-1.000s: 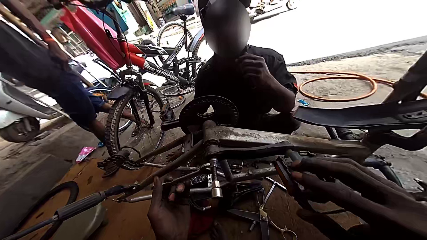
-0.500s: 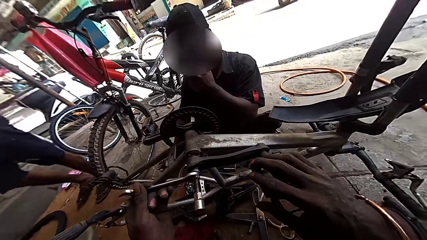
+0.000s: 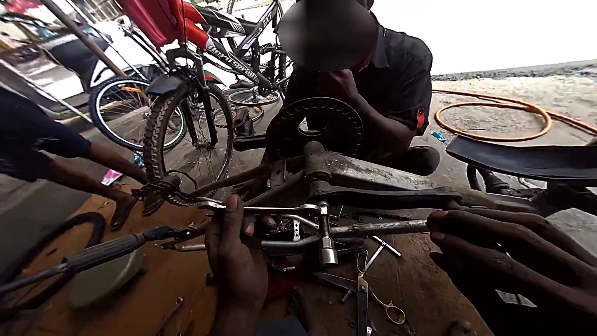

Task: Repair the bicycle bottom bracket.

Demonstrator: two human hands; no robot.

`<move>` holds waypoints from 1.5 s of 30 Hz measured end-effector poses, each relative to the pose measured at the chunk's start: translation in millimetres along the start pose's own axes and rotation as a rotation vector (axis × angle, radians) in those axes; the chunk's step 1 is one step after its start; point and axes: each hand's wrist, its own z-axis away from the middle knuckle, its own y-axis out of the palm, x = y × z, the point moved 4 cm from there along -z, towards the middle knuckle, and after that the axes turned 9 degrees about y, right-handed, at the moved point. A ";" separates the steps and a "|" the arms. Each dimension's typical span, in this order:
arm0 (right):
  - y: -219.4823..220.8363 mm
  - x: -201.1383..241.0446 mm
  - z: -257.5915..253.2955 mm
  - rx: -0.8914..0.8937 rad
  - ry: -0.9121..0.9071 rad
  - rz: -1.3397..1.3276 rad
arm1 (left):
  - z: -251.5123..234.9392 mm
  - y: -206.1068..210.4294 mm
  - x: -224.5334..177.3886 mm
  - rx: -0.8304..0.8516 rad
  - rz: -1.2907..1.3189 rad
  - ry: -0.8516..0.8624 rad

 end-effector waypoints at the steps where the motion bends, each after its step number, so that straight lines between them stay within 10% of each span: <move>1: -1.1 0.4 0.5 0.012 0.001 0.009 | 1.9 -1.8 5.9 -0.040 0.032 -0.074; 11: 5.2 -1.8 4.1 -0.079 -0.049 0.001 | 57.5 10.0 55.1 -0.273 0.440 -0.456; 29: 8.5 1.4 3.4 -0.030 -0.124 -0.065 | 6.0 9.1 25.9 -0.206 0.728 -0.203; 39: 2.9 4.5 0.9 -0.016 -0.139 -0.114 | -5.6 59.8 -41.4 0.104 0.212 0.062; 45: 2.2 2.0 0.1 0.011 -0.124 -0.068 | -6.4 27.7 -15.2 -0.094 0.544 0.034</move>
